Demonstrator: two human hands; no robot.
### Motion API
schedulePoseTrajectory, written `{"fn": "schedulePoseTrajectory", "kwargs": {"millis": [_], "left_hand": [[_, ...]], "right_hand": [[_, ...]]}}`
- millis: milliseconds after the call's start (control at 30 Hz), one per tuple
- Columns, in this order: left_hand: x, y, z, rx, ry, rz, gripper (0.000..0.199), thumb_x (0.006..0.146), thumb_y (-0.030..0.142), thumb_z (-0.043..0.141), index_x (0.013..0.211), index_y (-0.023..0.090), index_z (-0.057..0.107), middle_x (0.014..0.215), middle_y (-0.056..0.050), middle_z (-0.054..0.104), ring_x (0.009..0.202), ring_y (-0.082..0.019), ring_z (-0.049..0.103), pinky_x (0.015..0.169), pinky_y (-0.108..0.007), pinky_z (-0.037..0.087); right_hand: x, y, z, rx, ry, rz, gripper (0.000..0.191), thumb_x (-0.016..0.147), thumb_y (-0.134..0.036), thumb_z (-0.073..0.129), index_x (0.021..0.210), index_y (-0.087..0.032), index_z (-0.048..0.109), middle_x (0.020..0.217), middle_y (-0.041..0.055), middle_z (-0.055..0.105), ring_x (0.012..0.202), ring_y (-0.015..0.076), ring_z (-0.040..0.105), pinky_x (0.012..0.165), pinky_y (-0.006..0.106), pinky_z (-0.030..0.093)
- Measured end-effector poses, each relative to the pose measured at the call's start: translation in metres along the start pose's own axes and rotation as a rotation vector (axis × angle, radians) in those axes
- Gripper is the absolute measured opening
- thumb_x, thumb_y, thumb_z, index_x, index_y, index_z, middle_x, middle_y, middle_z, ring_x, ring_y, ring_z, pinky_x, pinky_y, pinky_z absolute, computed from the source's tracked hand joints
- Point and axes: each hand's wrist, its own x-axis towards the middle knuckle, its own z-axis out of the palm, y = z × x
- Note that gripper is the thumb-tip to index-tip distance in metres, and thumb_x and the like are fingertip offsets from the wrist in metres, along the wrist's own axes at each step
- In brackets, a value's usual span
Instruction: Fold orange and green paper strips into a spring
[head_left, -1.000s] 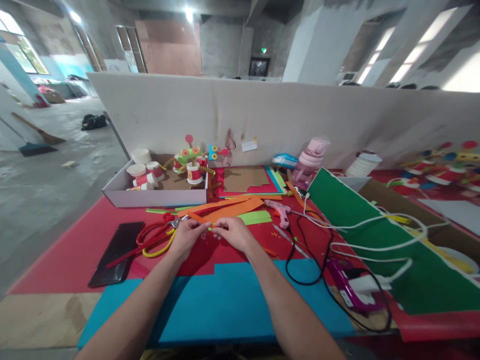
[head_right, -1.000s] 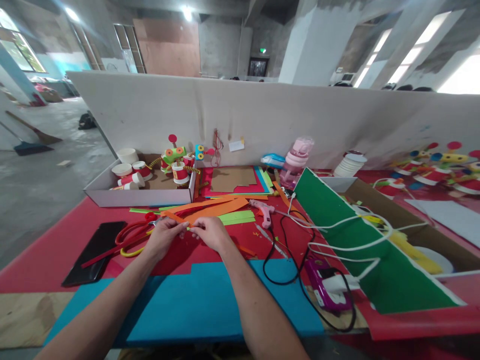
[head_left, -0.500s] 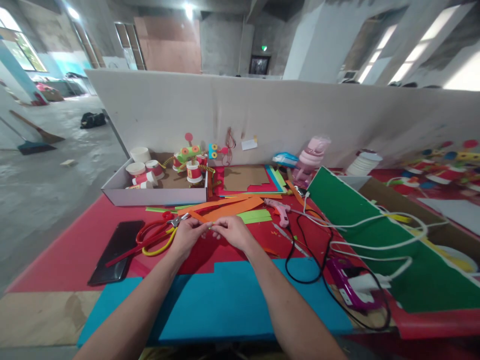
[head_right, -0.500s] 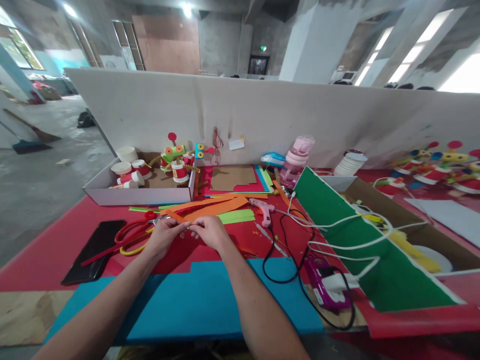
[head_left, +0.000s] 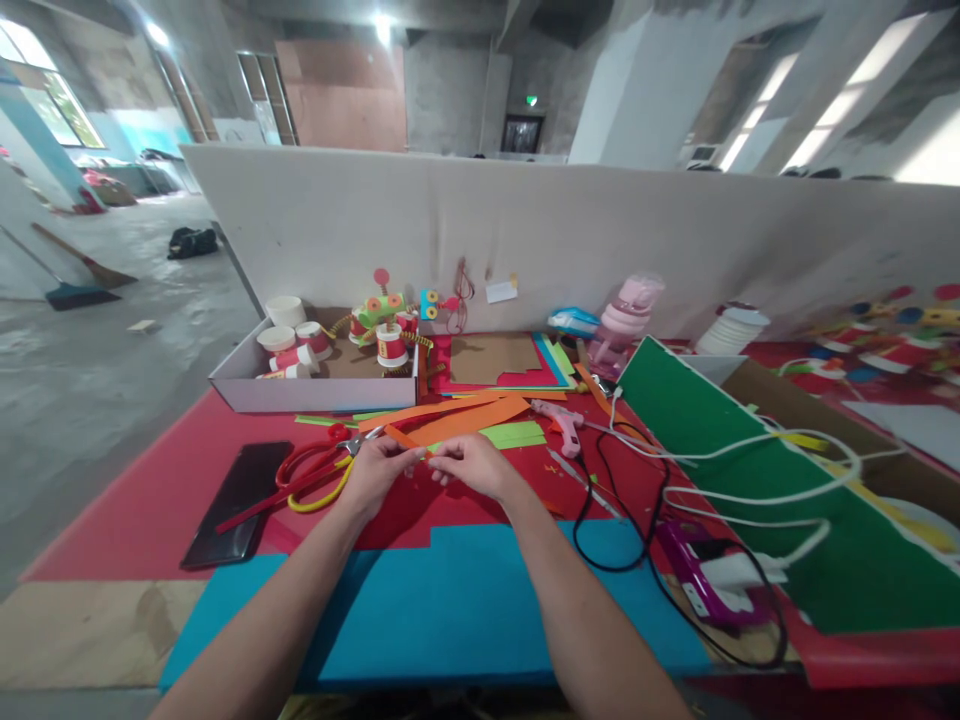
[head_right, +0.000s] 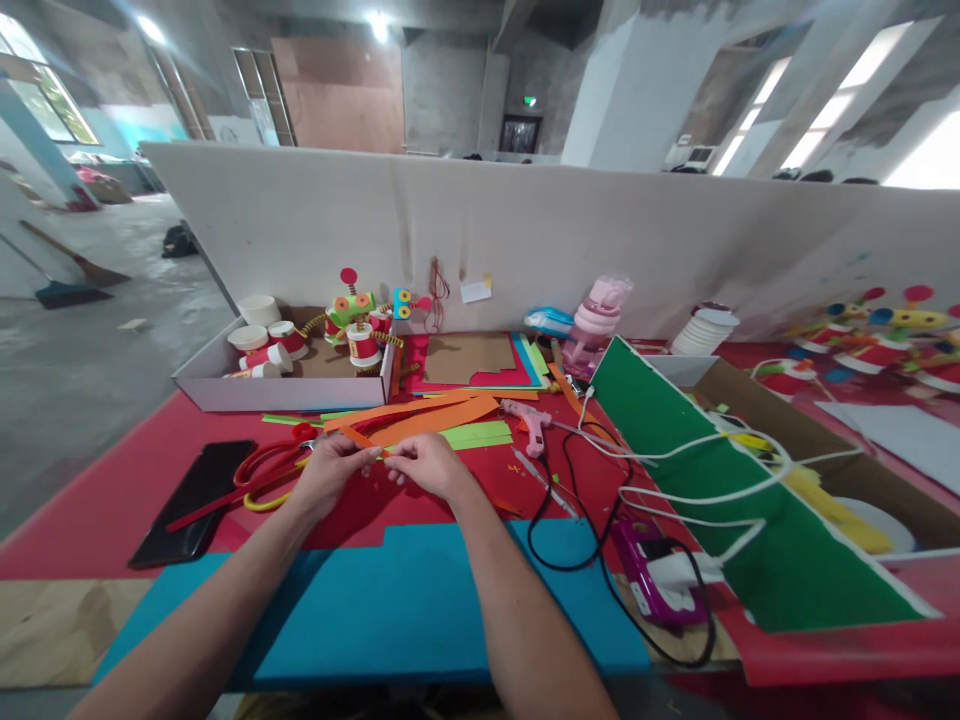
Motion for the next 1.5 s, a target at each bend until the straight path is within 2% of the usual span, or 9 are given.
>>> {"fn": "schedulePoseTrajectory", "kwargs": {"millis": [100,300,500,633,900,1000,1133,1267,1500], "left_hand": [[0.0,-0.002,0.0,0.002,-0.004,-0.037,0.034,0.057,0.04,0.085,0.052,0.014,0.063,0.049,0.0,0.059,0.05,-0.01,0.049,0.052,-0.023,0.036],[0.001,0.0,-0.004,-0.042,-0.029,-0.024,0.032,0.06,0.04,0.084,0.057,0.015,0.065,0.051,0.0,0.06,0.05,-0.01,0.05,0.053,-0.023,0.039],[0.002,-0.001,-0.002,-0.048,-0.036,-0.019,0.033,0.059,0.038,0.084,0.054,0.015,0.061,0.051,0.001,0.059,0.049,-0.009,0.048,0.051,-0.022,0.036],[0.003,-0.001,-0.005,-0.064,0.007,0.001,0.03,0.063,0.036,0.082,0.055,0.015,0.062,0.049,0.002,0.057,0.048,-0.008,0.047,0.052,-0.022,0.037],[0.007,0.01,-0.019,-0.194,0.113,0.024,0.027,0.06,0.036,0.084,0.062,0.014,0.067,0.055,0.001,0.059,0.051,-0.008,0.049,0.053,-0.022,0.038],[0.008,0.013,-0.026,-0.28,0.152,0.032,0.029,0.06,0.037,0.084,0.066,0.014,0.069,0.058,0.001,0.059,0.055,-0.009,0.05,0.055,-0.022,0.04],[0.005,0.012,-0.02,-0.241,0.032,-0.03,0.031,0.065,0.041,0.081,0.075,0.013,0.071,0.063,0.0,0.062,0.055,-0.009,0.051,0.056,-0.022,0.04],[0.002,0.006,-0.008,-0.085,-0.087,-0.01,0.029,0.064,0.037,0.082,0.061,0.014,0.065,0.054,0.001,0.058,0.052,-0.008,0.049,0.055,-0.022,0.037],[0.006,0.008,-0.015,-0.108,0.081,0.043,0.032,0.064,0.04,0.082,0.057,0.016,0.062,0.052,0.001,0.057,0.052,-0.01,0.049,0.055,-0.023,0.038]], "right_hand": [[0.001,0.002,0.0,-0.016,0.029,-0.038,0.013,0.081,-0.027,0.067,0.081,-0.015,0.073,0.07,0.0036,0.073,0.064,0.0137,0.067,0.063,0.023,0.05],[0.001,0.0,0.002,-0.017,0.046,0.017,0.012,0.082,-0.022,0.065,0.073,-0.015,0.069,0.063,0.0024,0.07,0.056,0.0117,0.062,0.054,0.021,0.046],[0.002,0.002,0.006,-0.042,0.091,-0.046,0.01,0.082,-0.024,0.066,0.076,-0.016,0.07,0.067,0.0025,0.071,0.06,0.0125,0.064,0.055,0.021,0.047],[0.0,-0.002,0.006,-0.03,0.103,0.025,0.012,0.081,-0.024,0.067,0.072,-0.016,0.068,0.062,0.0021,0.069,0.053,0.0114,0.061,0.047,0.019,0.044],[-0.002,0.0,0.001,0.001,0.043,0.028,0.016,0.08,-0.025,0.069,0.067,-0.016,0.065,0.059,0.0015,0.067,0.052,0.0111,0.06,0.05,0.02,0.046],[0.0,0.001,0.001,0.019,0.081,0.018,0.016,0.08,-0.025,0.069,0.067,-0.016,0.066,0.06,0.0023,0.068,0.054,0.0114,0.061,0.052,0.021,0.047],[0.002,0.001,0.006,0.111,0.122,-0.008,0.018,0.081,-0.03,0.068,0.07,-0.016,0.067,0.064,0.0027,0.069,0.056,0.0116,0.063,0.055,0.022,0.049],[0.003,0.002,0.013,0.104,0.087,-0.028,0.019,0.081,-0.033,0.069,0.073,-0.016,0.068,0.064,0.002,0.069,0.056,0.0114,0.063,0.056,0.022,0.048],[0.004,0.0,0.008,0.201,-0.014,0.152,0.051,0.097,-0.053,0.041,0.078,-0.013,0.067,0.063,0.0068,0.069,0.05,0.0123,0.061,0.051,0.023,0.047]]}}
